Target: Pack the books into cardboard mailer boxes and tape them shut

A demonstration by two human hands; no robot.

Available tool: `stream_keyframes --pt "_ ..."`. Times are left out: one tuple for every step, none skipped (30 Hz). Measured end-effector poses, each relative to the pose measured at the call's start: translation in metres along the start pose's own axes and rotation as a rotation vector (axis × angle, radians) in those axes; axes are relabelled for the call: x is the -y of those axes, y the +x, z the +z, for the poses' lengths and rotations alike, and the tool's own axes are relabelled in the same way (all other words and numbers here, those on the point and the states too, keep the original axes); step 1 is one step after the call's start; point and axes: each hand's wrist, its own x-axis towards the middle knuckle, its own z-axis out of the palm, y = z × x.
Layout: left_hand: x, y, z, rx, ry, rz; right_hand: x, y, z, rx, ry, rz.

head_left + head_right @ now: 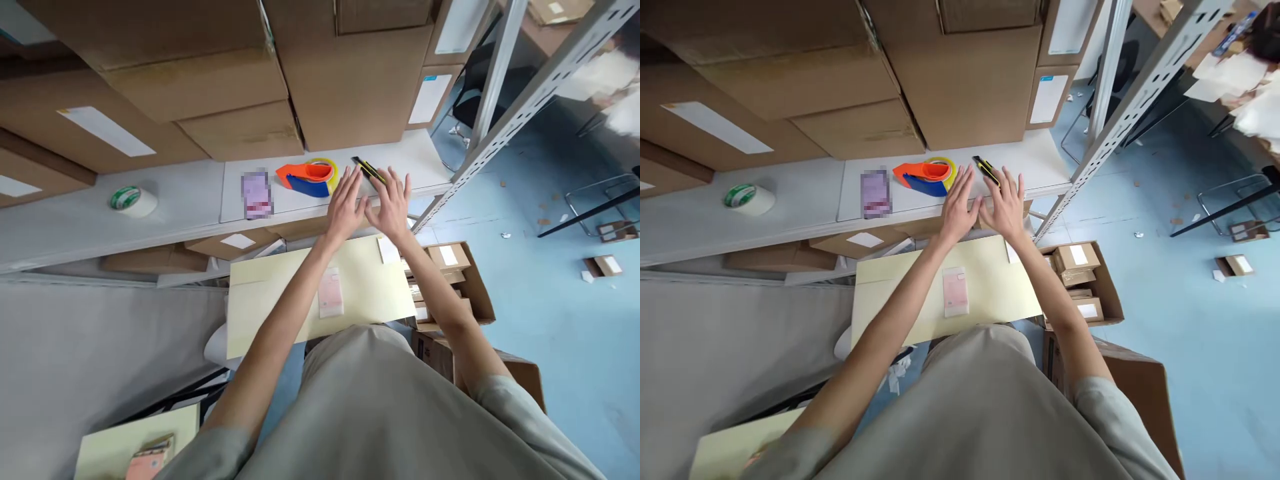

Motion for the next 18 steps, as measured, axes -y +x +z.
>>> stream_keyframes --pt "0.001 0.018 0.000 -0.015 -0.003 -0.003 -0.004 0.019 -0.004 -0.007 -0.013 -0.009" --pt "0.003 0.032 -0.001 -0.022 0.002 -0.005 -0.008 0.035 -0.004 -0.017 -0.024 -0.009" --pt "0.004 0.042 -0.001 -0.023 0.011 -0.008 -0.012 0.048 -0.001 -0.034 -0.030 -0.002" --pt "0.004 0.048 -0.003 -0.016 0.024 -0.010 -0.016 0.060 0.003 -0.054 -0.031 0.012" --pt "0.004 0.050 -0.004 -0.004 0.037 -0.011 -0.020 0.069 0.009 -0.074 -0.024 0.031" --pt "0.003 0.049 -0.006 0.010 0.048 -0.010 -0.024 0.076 0.015 -0.090 -0.013 0.055" --pt "0.001 0.043 -0.009 0.024 0.056 -0.010 -0.028 0.082 0.021 -0.098 -0.001 0.081" --pt "0.000 0.034 -0.012 0.035 0.063 -0.011 -0.032 0.087 0.026 -0.095 0.008 0.106" --pt "-0.002 0.022 -0.014 0.042 0.067 -0.012 -0.035 0.091 0.029 -0.085 0.011 0.128" --pt "-0.003 0.005 -0.017 0.045 0.069 -0.015 -0.038 0.092 0.031 -0.077 0.010 0.144" --pt "-0.002 -0.016 -0.018 0.048 0.068 -0.022 -0.041 0.091 0.032 -0.078 0.010 0.151" --pt "0.000 -0.041 -0.020 0.058 0.065 -0.040 -0.044 0.087 0.033 -0.088 0.012 0.152" --pt "0.004 -0.069 -0.021 0.079 0.060 -0.073 -0.046 0.079 0.033 -0.111 0.021 0.148" --pt "0.010 -0.100 -0.021 0.112 0.058 -0.125 -0.048 0.067 0.034 -0.137 0.036 0.147" --pt "0.016 -0.134 -0.021 0.158 0.060 -0.197 -0.050 0.051 0.036 -0.158 0.051 0.150" --pt "0.023 -0.170 -0.021 0.211 0.069 -0.292 -0.051 0.031 0.039 -0.162 0.066 0.152" --pt "0.030 -0.205 -0.021 0.267 0.082 -0.405 -0.050 0.008 0.043 -0.153 0.088 0.152" --pt "0.037 -0.240 -0.021 0.319 0.096 -0.530 -0.049 -0.018 0.049 -0.122 0.118 0.142"
